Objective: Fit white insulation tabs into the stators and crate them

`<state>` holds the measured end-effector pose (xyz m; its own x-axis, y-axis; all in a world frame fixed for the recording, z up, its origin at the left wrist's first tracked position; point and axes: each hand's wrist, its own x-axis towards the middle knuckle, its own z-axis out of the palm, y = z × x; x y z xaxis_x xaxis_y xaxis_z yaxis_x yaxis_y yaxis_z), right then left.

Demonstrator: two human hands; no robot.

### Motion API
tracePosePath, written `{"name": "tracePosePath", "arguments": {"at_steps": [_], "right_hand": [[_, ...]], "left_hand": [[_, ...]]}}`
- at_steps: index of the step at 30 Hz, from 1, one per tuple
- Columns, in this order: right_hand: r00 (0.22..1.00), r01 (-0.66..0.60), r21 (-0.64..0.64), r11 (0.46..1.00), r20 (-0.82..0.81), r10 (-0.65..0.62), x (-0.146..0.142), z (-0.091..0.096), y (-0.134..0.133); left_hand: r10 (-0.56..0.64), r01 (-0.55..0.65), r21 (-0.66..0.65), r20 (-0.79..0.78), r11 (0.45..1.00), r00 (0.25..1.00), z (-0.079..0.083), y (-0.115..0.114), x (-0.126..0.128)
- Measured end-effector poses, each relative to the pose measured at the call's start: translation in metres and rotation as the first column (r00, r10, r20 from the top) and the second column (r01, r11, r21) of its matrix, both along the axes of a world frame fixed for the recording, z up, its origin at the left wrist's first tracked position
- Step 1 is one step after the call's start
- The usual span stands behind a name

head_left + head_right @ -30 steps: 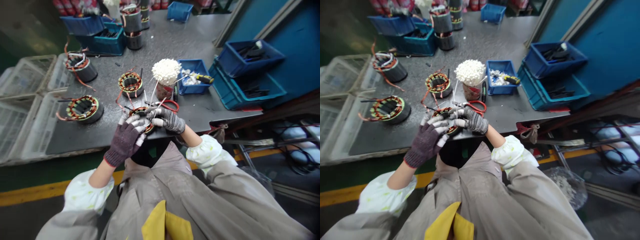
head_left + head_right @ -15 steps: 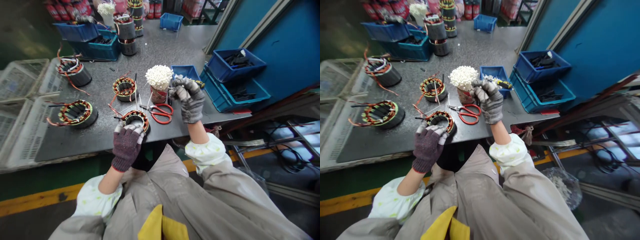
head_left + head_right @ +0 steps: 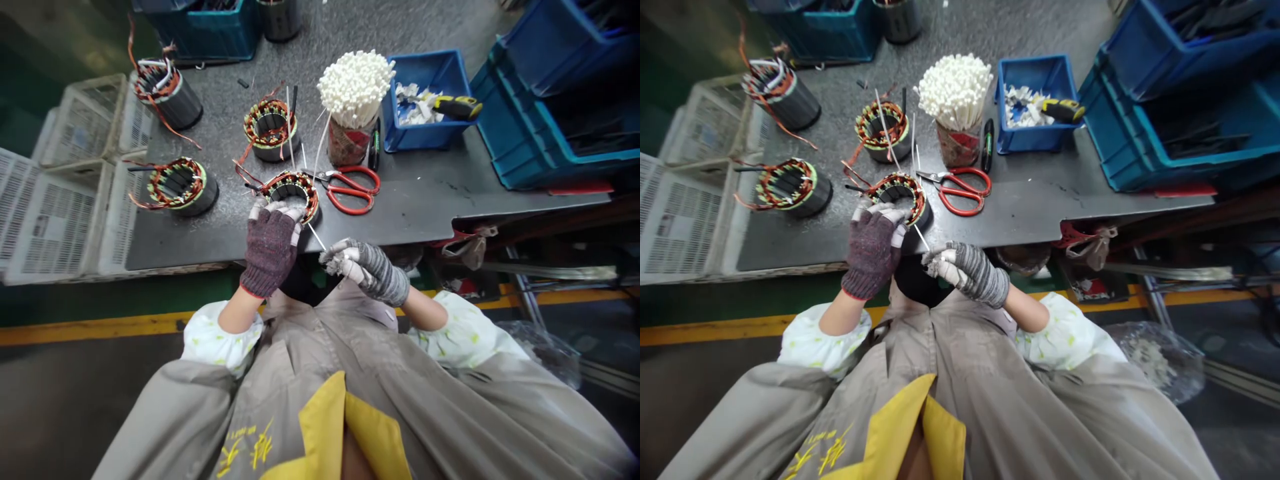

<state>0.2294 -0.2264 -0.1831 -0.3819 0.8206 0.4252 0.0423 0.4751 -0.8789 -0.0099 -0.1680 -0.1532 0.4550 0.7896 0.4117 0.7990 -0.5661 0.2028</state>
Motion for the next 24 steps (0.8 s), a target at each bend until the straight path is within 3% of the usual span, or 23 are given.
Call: {"name": "tracePosePath", "arguments": {"at_steps": [7, 11, 17, 24], "right_hand": [[0.994, 0.099, 0.107, 0.989, 0.041, -0.104, -0.004, 0.010, 0.008], [0.998, 0.050, 0.060, 0.997, 0.043, -0.053, -0.002, 0.005, 0.003], [0.996, 0.021, 0.108, 0.994, 0.085, -0.031, -0.007, -0.004, 0.011], [0.989, 0.023, 0.116, 0.993, 0.142, -0.040, -0.002, 0.013, 0.015]], "left_hand": [[-0.016, 0.015, 0.043, 0.017, 0.999, 1.000, -0.002, 0.000, -0.001], [0.011, -0.012, 0.065, 0.017, 0.998, 1.000, -0.004, -0.002, 0.000], [-0.014, 0.016, 0.155, -0.018, 0.988, 1.000, -0.005, -0.002, 0.002], [-0.015, 0.011, 0.070, 0.050, 0.998, 0.999, -0.006, -0.002, 0.001]]}}
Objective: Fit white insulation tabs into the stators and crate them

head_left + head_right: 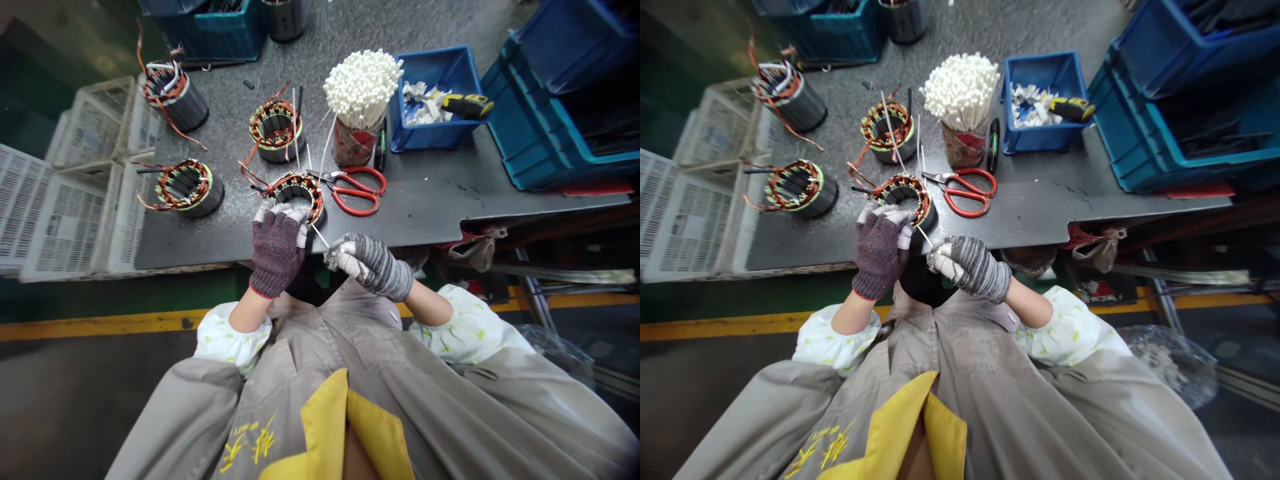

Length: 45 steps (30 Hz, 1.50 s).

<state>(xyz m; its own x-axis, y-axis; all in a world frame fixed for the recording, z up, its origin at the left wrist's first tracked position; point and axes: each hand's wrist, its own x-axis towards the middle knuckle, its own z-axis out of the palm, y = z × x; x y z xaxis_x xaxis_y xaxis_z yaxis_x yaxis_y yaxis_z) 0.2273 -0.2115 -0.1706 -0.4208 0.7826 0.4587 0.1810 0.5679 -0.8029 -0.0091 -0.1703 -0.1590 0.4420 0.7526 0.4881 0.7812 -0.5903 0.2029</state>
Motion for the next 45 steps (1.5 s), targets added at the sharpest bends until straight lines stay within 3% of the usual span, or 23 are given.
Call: {"name": "tracePosePath", "arguments": {"at_steps": [4, 10, 14, 18, 21, 25, 30, 35, 45], "right_hand": [[0.997, 0.013, 0.019, 1.000, -0.075, -0.012, -0.007, 0.000, 0.007], [0.983, 0.089, -0.033, 0.995, -0.156, -0.093, -0.027, -0.018, 0.037], [0.974, 0.132, -0.081, 0.988, -0.173, -0.144, -0.027, -0.029, 0.035], [0.904, 0.198, -0.305, 0.932, -0.312, -0.294, -0.029, -0.027, 0.028], [0.843, 0.065, -0.524, 0.849, -0.427, -0.328, -0.037, -0.018, 0.035], [0.818, -0.027, -0.620, 0.784, -0.464, -0.339, -0.042, -0.008, 0.040], [0.866, 0.090, -0.576, 0.813, -0.357, -0.349, -0.040, -0.008, 0.036], [0.905, 0.227, -0.435, 0.871, -0.235, -0.353, -0.039, -0.015, 0.043], [0.929, 0.258, -0.276, 0.926, -0.193, -0.316, -0.029, -0.019, 0.055]], "left_hand": [[-0.001, 0.001, 0.073, -0.001, 0.997, 1.000, -0.002, 0.000, 0.002], [0.045, -0.045, -0.005, 0.113, 0.999, 0.993, -0.005, -0.002, 0.004], [0.127, -0.118, -0.049, 0.241, 0.992, 0.962, -0.003, -0.003, 0.009], [0.153, -0.127, -0.105, 0.296, 0.986, 0.943, 0.001, -0.001, 0.018], [0.153, -0.145, -0.050, 0.317, 0.988, 0.936, -0.002, 0.001, 0.021], [0.103, -0.132, 0.060, 0.351, 0.989, 0.931, -0.011, 0.002, 0.020], [0.126, -0.144, 0.049, 0.265, 0.988, 0.956, -0.014, 0.001, 0.018], [0.148, -0.164, 0.071, 0.192, 0.984, 0.970, -0.009, -0.003, 0.018], [0.075, -0.077, 0.004, 0.157, 0.997, 0.985, -0.002, -0.005, 0.012]]}}
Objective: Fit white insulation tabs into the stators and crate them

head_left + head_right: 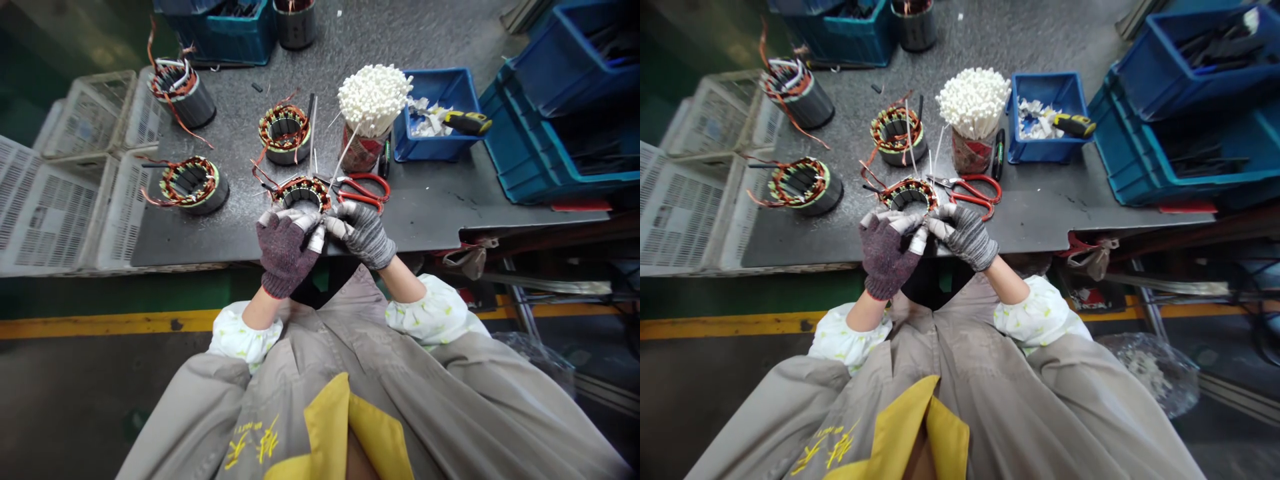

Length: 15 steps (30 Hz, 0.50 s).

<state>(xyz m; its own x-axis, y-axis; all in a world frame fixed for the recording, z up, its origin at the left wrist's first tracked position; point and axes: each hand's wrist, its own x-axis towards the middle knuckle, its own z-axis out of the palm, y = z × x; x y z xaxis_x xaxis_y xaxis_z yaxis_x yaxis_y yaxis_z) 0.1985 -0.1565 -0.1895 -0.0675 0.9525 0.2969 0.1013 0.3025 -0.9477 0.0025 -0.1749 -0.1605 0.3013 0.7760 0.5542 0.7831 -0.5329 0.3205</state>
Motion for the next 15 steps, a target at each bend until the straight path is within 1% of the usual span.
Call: {"name": "tracePosePath", "arguments": {"at_steps": [3, 7, 9, 12, 15], "right_hand": [[0.998, -0.042, -0.007, 0.999, -0.044, 0.042, 0.0048, -0.0025, -0.0030], [0.990, -0.046, -0.058, 0.997, -0.133, 0.038, 0.0053, -0.0057, -0.0095], [0.991, -0.055, -0.047, 0.997, -0.121, 0.049, 0.0035, -0.0054, -0.0088], [0.998, -0.055, -0.039, 0.998, -0.037, 0.053, 0.0015, -0.0034, -0.0055], [0.999, -0.039, -0.048, 0.998, -0.022, 0.038, 0.0020, -0.0028, -0.0059]], "left_hand": [[-0.049, 0.049, 0.004, 0.013, 0.999, 0.999, 0.0006, -0.0003, -0.0031], [-0.031, 0.031, 0.033, -0.012, 0.999, 0.999, -0.0011, 0.0003, -0.0039], [-0.044, 0.044, 0.057, -0.011, 0.997, 0.999, -0.0017, 0.0004, -0.0036], [-0.075, 0.073, 0.051, 0.022, 0.996, 0.997, -0.0012, -0.0004, -0.0032], [-0.053, 0.053, 0.032, 0.004, 0.998, 0.999, -0.0003, -0.0014, -0.0027]]}}
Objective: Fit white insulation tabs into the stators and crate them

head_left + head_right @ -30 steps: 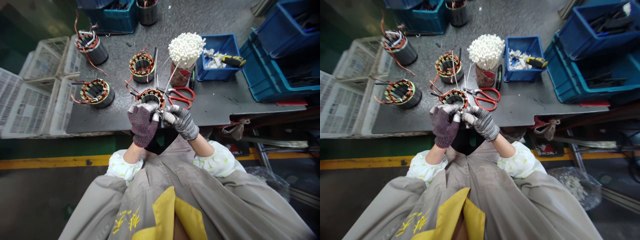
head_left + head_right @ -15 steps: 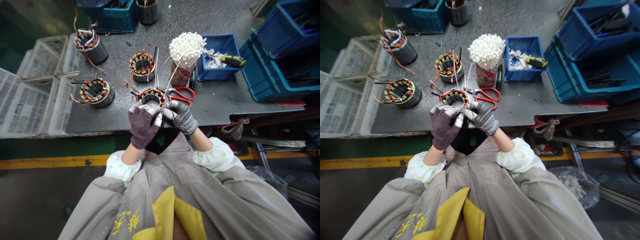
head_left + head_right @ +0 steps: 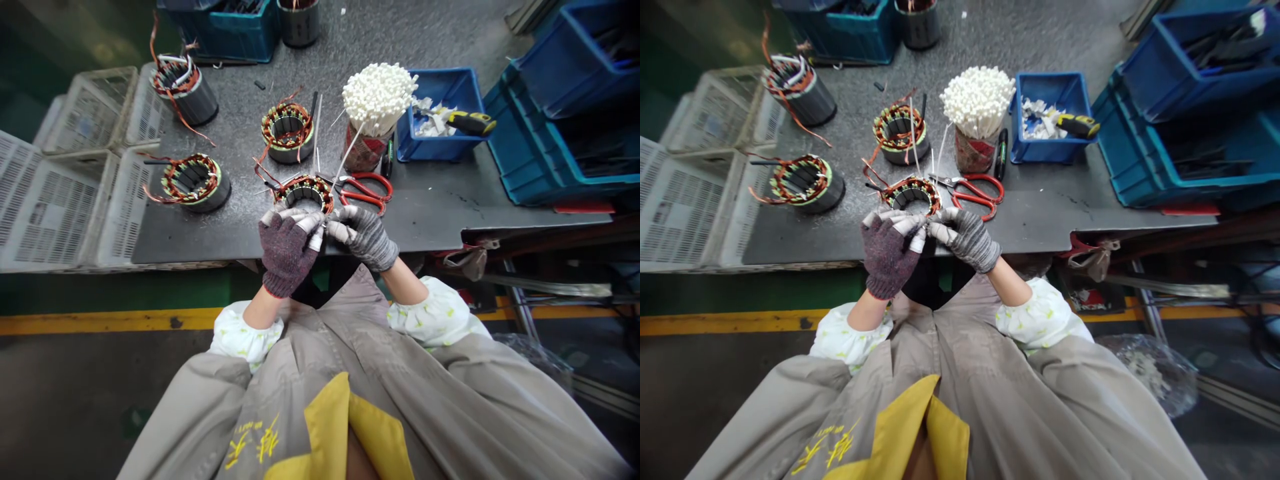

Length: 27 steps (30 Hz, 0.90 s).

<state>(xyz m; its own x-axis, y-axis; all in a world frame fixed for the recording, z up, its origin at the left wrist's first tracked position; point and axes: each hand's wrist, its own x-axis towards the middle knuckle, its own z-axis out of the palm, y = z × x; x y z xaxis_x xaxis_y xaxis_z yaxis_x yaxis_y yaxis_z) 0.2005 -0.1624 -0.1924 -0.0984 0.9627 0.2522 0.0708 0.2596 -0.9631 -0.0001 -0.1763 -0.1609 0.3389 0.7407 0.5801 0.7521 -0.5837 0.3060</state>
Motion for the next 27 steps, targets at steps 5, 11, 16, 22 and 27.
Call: {"name": "tracePosePath", "arguments": {"at_steps": [5, 11, 16, 22, 27], "right_hand": [[1.000, -0.003, 0.026, 1.000, -0.025, 0.004, 0.000, -0.004, 0.001], [0.999, 0.011, 0.025, 1.000, 0.036, -0.012, 0.003, -0.006, 0.003], [0.998, 0.031, 0.019, 0.999, -0.059, -0.030, 0.004, -0.003, -0.005], [0.995, -0.019, 0.097, 0.995, 0.102, 0.009, 0.004, -0.005, 0.006], [0.945, -0.084, 0.279, 0.957, 0.326, -0.012, 0.009, 0.003, 0.005]], "left_hand": [[0.007, -0.007, -0.003, -0.045, 1.000, 0.999, 0.001, -0.001, 0.000], [0.014, -0.015, -0.019, -0.055, 1.000, 0.998, 0.002, -0.001, 0.000], [0.003, -0.003, 0.006, -0.055, 1.000, 0.998, 0.001, -0.001, 0.000], [0.011, -0.012, -0.002, -0.072, 1.000, 0.997, 0.001, -0.002, -0.001], [-0.028, 0.030, 0.023, -0.069, 0.999, 0.997, 0.000, -0.001, -0.003]]}}
